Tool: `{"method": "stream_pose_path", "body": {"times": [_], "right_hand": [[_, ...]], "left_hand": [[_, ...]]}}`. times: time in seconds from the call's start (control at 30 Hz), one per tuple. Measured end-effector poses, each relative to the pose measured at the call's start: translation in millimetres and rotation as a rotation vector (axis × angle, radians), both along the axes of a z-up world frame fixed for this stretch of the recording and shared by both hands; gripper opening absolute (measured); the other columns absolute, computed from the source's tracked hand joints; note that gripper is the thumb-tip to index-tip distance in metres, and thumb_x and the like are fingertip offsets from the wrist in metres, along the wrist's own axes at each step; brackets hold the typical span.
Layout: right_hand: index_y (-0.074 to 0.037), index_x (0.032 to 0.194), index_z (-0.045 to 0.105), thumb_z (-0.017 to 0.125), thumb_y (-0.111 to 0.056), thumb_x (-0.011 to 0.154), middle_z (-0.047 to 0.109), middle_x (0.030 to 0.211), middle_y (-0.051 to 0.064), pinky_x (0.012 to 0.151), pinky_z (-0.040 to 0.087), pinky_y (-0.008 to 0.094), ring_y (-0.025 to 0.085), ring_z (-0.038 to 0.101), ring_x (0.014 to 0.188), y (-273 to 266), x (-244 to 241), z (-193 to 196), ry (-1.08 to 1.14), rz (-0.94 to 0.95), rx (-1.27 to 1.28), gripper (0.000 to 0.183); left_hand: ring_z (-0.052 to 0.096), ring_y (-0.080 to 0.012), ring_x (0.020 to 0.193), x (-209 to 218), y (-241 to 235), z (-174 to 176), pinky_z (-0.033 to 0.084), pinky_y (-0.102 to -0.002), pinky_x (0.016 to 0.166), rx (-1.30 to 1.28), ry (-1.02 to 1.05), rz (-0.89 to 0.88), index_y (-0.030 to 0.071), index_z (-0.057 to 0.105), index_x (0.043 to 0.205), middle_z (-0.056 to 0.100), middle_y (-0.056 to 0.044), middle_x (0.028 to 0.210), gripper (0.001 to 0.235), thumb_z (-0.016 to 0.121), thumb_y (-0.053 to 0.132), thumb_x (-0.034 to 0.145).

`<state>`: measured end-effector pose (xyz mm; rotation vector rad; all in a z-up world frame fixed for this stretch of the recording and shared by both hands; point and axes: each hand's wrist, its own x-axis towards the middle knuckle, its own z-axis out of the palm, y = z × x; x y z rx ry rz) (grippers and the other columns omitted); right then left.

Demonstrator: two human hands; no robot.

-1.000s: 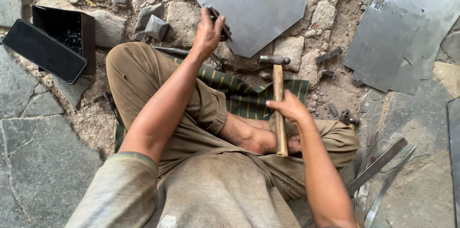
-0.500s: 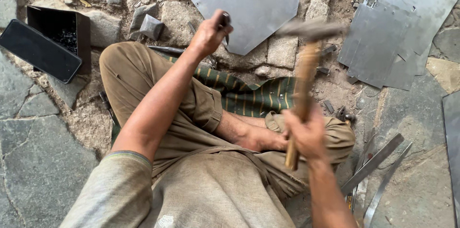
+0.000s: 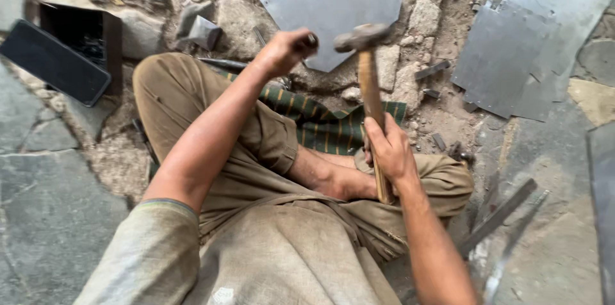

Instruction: The person uses a hammer to flatten and shape various metal pieces against a metal block while sitting on the floor.

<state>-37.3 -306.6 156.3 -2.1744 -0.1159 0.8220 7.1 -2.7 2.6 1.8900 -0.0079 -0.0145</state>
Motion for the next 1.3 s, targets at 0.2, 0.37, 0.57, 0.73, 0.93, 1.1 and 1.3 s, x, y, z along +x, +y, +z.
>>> {"method": "stream_pose_path", "body": {"times": [0.2,0.37,0.57,0.73,0.93,1.1,1.3], "right_hand": [[-0.008,0.103,0.056,0.048,-0.039,0.105,0.059,0.065,0.000,0.043,0.051,0.028,0.011,0.059,0.051,-22.7,-19.7,0.0,-0.084,-0.055,0.164,0.033],[-0.006,0.101,0.055,0.054,-0.034,0.107,0.060,0.069,0.001,0.045,0.049,0.027,0.011,0.059,0.053,-33.3,-27.3,-40.4,0.034,-0.165,0.247,0.029],[-0.006,0.108,0.056,0.052,-0.033,0.105,0.060,0.073,0.004,0.045,0.052,0.028,0.012,0.059,0.053,-6.5,13.6,-31.7,0.035,-0.126,0.357,0.027],[-0.004,0.123,0.056,0.066,-0.042,0.105,0.063,0.096,0.011,0.062,0.060,0.034,0.019,0.064,0.075,9.0,57.9,37.1,-0.306,-0.038,0.802,0.043],[-0.011,0.109,0.062,0.056,-0.039,0.108,0.067,0.083,0.010,0.061,0.060,0.032,0.022,0.068,0.072,47.9,88.6,-39.1,-0.844,0.264,0.665,0.028],[-0.007,0.104,0.055,0.048,-0.051,0.107,0.055,0.063,0.002,0.045,0.049,0.036,0.023,0.059,0.051,42.6,98.8,-96.0,-0.151,0.364,-0.349,0.044],[-0.006,0.097,0.052,0.046,-0.056,0.104,0.053,0.058,0.002,0.044,0.050,0.034,0.016,0.057,0.047,33.6,79.2,-106.4,-0.492,0.306,-0.028,0.051]], "left_hand": [[0.071,-0.0177,0.075,-5.8,-12.6,20.9,0.061,-0.033,0.067,-0.172,0.042,0.275,0.002,0.063,0.117,0.076,-0.010,0.102,0.021,0.058,0.018,0.103],[0.071,-0.0218,0.074,5.7,12.2,-9.4,0.058,-0.037,0.069,-0.181,0.599,0.838,-0.004,0.068,0.107,0.075,-0.015,0.095,0.033,0.076,0.023,0.089],[0.078,-0.0244,0.085,56.5,23.2,-50.4,0.064,-0.040,0.079,-0.430,0.552,0.856,-0.001,0.066,0.113,0.078,-0.015,0.100,0.046,0.084,0.019,0.076],[0.075,-0.0232,0.100,74.0,40.3,-56.6,0.058,-0.038,0.093,-0.094,0.509,0.726,0.002,0.070,0.120,0.077,-0.015,0.113,0.050,0.086,0.029,0.081],[0.072,-0.0271,0.107,79.4,32.7,-64.8,0.054,-0.041,0.095,-0.018,0.519,0.649,0.002,0.064,0.121,0.074,-0.016,0.117,0.061,0.089,0.032,0.075],[0.069,-0.0334,0.110,84.7,36.7,-65.1,0.053,-0.044,0.097,0.036,0.453,0.662,0.000,0.061,0.120,0.072,-0.020,0.118,0.062,0.090,0.033,0.077],[0.067,-0.0346,0.110,84.4,31.3,-80.9,0.053,-0.045,0.096,0.072,0.490,0.669,-0.002,0.058,0.119,0.068,-0.023,0.119,0.063,0.089,0.035,0.079]]}}
